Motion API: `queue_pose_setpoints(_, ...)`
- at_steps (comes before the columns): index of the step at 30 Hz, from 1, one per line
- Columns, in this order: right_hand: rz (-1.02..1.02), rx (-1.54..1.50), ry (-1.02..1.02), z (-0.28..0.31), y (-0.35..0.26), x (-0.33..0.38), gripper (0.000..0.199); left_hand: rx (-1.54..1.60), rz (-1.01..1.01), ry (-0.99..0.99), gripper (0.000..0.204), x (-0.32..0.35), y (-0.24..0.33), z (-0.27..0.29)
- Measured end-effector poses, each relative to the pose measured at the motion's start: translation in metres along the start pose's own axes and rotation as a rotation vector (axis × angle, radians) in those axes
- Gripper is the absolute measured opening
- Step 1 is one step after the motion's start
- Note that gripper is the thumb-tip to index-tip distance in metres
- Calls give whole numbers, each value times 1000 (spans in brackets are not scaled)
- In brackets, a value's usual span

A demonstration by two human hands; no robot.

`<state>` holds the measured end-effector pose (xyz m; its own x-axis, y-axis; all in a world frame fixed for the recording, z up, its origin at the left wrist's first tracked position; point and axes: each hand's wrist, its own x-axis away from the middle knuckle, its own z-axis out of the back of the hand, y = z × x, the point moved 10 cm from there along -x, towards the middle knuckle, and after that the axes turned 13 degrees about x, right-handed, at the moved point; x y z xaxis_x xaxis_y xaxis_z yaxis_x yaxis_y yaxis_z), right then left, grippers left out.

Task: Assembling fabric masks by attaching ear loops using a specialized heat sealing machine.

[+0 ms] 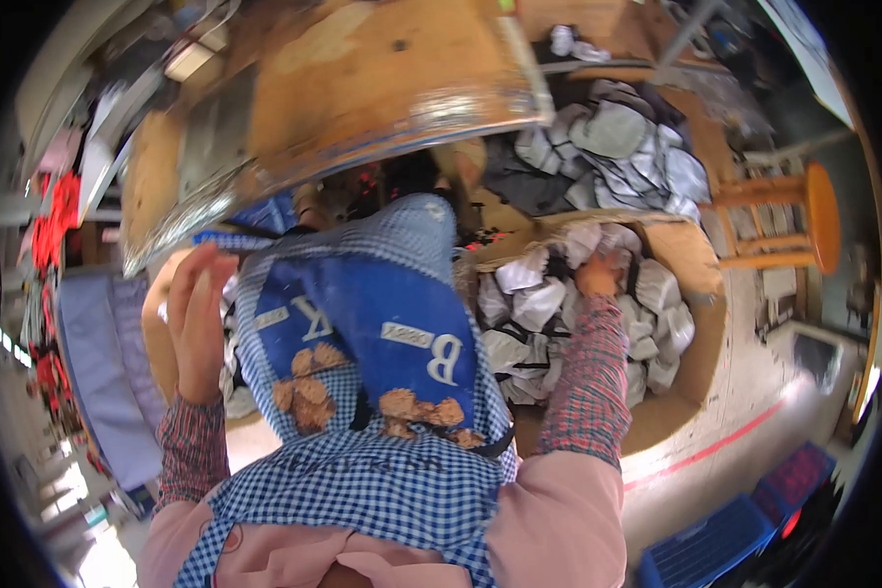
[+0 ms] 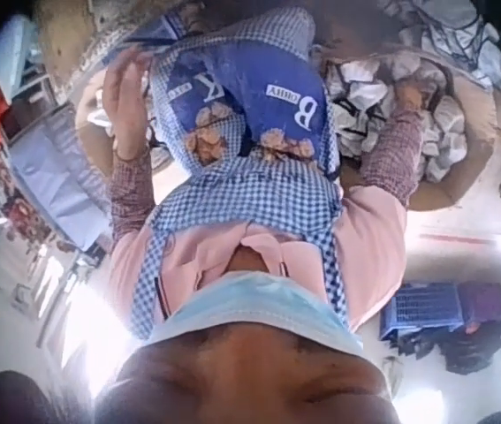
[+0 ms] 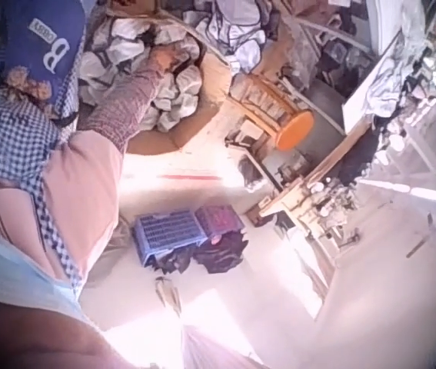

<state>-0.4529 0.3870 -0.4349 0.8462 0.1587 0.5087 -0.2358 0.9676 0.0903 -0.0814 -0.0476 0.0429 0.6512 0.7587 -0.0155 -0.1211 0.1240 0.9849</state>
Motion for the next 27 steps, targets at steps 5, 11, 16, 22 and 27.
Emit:
queue_pose_setpoints(5,63,-186,147,38,-3,28,60,-81,27,211,24,1,-99,140)
queue_pose_setpoints(11,22,27,573,125,-18,118,48,-575,191,350,40,47,-236,279)
queue_pose_setpoints(16,359,-3,753,156,-49,180,29,-615,347,282,46,62,-301,302)
queue_pose_setpoints(22,516,126,744,186,-90,234,21,-984,569,408,37,60,-327,337)
queue_pose_setpoints(27,666,63,750,210,-122,254,19,-761,376,527,32,40,-358,364)
